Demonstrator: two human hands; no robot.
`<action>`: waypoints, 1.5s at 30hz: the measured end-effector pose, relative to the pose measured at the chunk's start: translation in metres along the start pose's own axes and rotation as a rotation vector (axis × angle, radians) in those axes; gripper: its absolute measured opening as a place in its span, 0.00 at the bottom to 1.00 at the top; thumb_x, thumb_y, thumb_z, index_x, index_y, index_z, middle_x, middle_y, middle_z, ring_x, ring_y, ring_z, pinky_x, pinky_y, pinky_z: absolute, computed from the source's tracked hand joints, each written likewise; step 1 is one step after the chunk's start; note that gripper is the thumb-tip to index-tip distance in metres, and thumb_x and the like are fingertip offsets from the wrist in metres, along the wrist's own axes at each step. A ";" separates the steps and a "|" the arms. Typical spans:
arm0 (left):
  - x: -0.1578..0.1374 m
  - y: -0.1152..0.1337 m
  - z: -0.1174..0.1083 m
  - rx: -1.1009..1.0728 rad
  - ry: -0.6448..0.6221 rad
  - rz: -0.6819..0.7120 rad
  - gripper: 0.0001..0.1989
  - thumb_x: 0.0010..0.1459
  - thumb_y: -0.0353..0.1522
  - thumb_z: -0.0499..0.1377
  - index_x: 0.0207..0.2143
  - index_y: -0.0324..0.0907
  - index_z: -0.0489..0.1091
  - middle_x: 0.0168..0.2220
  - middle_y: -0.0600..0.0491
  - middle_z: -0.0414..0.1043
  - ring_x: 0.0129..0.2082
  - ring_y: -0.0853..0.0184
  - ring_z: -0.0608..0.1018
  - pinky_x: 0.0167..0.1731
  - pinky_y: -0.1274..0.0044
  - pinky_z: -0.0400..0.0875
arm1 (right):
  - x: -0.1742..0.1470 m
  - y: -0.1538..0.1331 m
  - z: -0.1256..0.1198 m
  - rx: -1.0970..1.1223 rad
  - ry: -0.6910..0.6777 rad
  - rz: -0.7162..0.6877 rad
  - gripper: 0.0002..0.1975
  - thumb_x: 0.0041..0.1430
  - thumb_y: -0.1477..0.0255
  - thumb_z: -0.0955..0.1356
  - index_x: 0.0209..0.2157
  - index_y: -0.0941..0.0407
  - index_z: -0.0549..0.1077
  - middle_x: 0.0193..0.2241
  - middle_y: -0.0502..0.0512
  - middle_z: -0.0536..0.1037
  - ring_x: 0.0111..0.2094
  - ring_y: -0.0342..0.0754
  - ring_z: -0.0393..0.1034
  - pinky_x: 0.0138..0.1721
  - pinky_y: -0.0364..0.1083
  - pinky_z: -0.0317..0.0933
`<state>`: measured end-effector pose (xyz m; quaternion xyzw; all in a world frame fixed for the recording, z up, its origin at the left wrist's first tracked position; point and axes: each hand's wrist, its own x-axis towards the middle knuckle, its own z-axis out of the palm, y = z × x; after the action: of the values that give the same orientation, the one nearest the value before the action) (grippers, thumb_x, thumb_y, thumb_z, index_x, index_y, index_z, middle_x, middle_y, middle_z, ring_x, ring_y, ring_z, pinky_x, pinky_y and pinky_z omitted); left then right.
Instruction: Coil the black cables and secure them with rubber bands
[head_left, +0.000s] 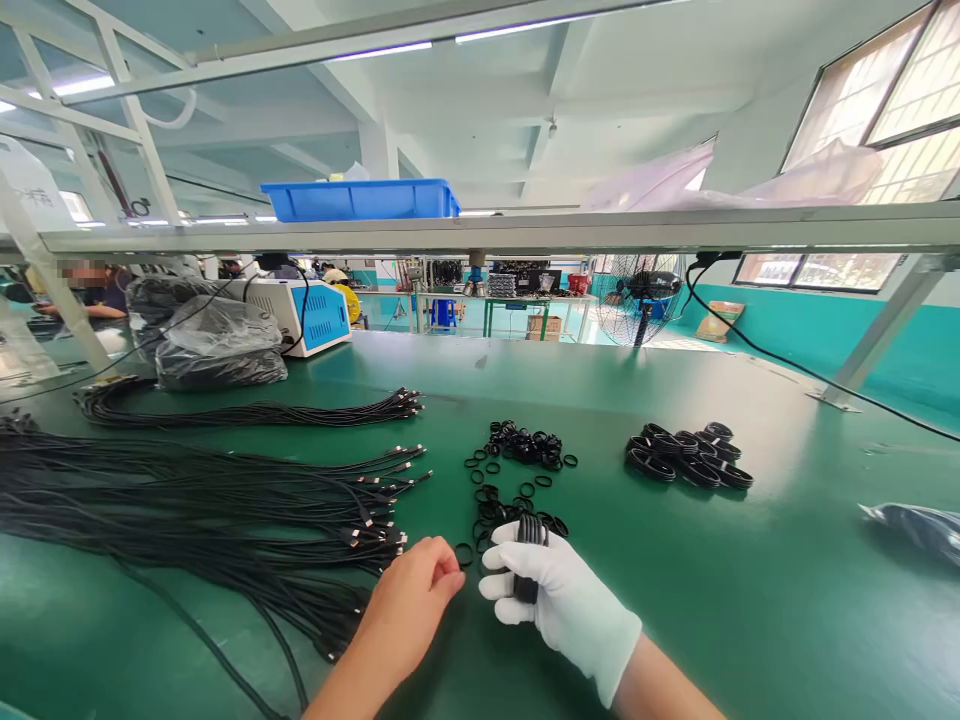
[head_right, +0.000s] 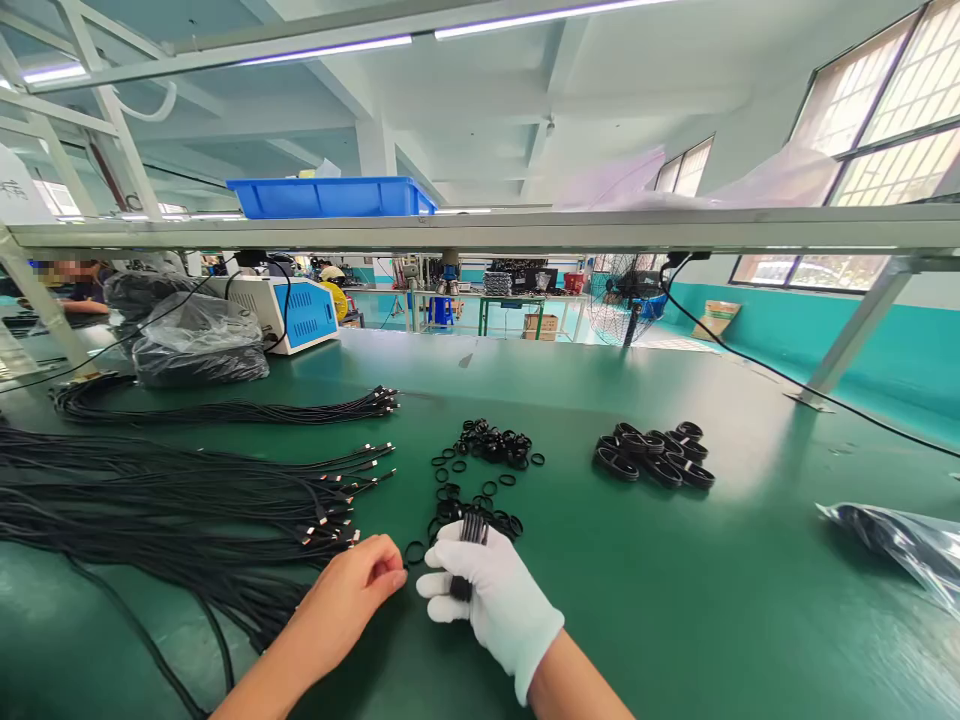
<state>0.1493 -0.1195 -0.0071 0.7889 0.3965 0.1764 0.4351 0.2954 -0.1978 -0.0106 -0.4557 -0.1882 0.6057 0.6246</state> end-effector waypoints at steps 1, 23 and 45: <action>0.000 0.002 -0.001 -0.038 -0.036 -0.005 0.07 0.52 0.34 0.52 0.23 0.43 0.60 0.22 0.58 0.59 0.23 0.69 0.64 0.25 0.79 0.56 | -0.001 0.000 0.003 -0.028 0.035 -0.009 0.22 0.37 0.68 0.73 0.33 0.56 0.60 0.23 0.47 0.68 0.22 0.42 0.66 0.19 0.40 0.52; -0.018 0.036 -0.032 0.431 -0.217 0.079 0.04 0.45 0.33 0.58 0.21 0.44 0.67 0.24 0.58 0.70 0.31 0.65 0.69 0.29 0.78 0.54 | -0.016 0.010 0.022 -0.882 0.132 -0.388 0.09 0.39 0.79 0.61 0.27 0.55 0.62 0.18 0.42 0.59 0.22 0.38 0.52 0.22 0.40 0.51; -0.024 0.028 -0.017 0.166 -0.250 0.081 0.23 0.41 0.35 0.64 0.44 0.50 0.69 0.42 0.53 0.66 0.42 0.60 0.69 0.42 0.74 0.63 | -0.004 0.030 0.000 -1.104 -0.053 -0.230 0.56 0.34 0.73 0.66 0.62 0.68 0.33 0.40 0.65 0.73 0.37 0.56 0.68 0.40 0.53 0.60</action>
<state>0.1372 -0.1380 0.0273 0.8534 0.3204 0.0605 0.4068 0.2766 -0.2055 -0.0336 -0.6759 -0.5412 0.3569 0.3506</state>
